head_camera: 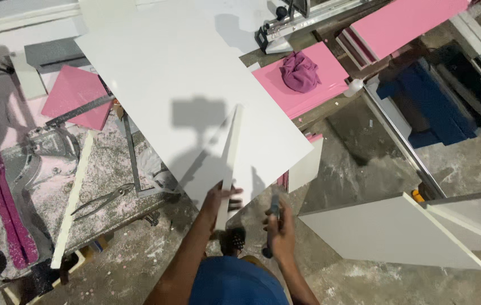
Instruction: The person wipes a white panel with a cloth, applies adhesive from a bottle to a grooved plastic strip, and then presses the strip onto the edge of the panel.
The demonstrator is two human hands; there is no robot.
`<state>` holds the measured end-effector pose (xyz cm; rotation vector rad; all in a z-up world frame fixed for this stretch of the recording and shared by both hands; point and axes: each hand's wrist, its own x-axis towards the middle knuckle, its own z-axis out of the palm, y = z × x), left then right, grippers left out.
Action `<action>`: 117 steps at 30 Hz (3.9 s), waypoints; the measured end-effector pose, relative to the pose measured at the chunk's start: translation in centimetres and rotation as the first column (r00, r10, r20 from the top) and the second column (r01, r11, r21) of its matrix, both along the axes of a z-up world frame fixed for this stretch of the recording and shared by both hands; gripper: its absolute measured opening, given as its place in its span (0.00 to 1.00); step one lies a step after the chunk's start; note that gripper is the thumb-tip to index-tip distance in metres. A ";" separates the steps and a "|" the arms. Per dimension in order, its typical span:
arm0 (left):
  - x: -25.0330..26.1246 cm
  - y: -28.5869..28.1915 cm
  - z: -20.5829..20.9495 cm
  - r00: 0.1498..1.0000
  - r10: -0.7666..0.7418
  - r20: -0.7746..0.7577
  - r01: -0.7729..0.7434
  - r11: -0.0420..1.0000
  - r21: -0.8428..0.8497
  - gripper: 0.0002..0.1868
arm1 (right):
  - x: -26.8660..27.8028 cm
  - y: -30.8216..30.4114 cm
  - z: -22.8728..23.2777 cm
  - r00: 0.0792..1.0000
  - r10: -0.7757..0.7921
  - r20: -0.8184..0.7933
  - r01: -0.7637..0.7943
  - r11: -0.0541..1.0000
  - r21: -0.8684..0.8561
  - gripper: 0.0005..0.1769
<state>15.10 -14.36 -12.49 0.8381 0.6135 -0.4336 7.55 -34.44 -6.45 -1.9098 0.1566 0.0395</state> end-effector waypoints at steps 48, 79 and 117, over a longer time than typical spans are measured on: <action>-10.7 0.9 5.6 0.963 -0.249 -0.099 0.264 0.943 0.202 0.26 | 20.6 -1.5 -10.9 0.900 0.433 0.055 -0.198 0.516 -0.833 0.35; -4.2 -0.1 0.5 0.993 -0.069 0.097 0.056 0.989 0.134 0.26 | 9.5 2.3 -5.3 0.856 0.436 0.277 -0.150 0.722 -0.675 0.27; 2.8 -1.5 -2.8 0.997 0.075 -0.035 -0.063 0.962 0.264 0.26 | 1.0 5.1 1.3 0.734 0.417 0.535 -0.161 0.873 -0.460 0.25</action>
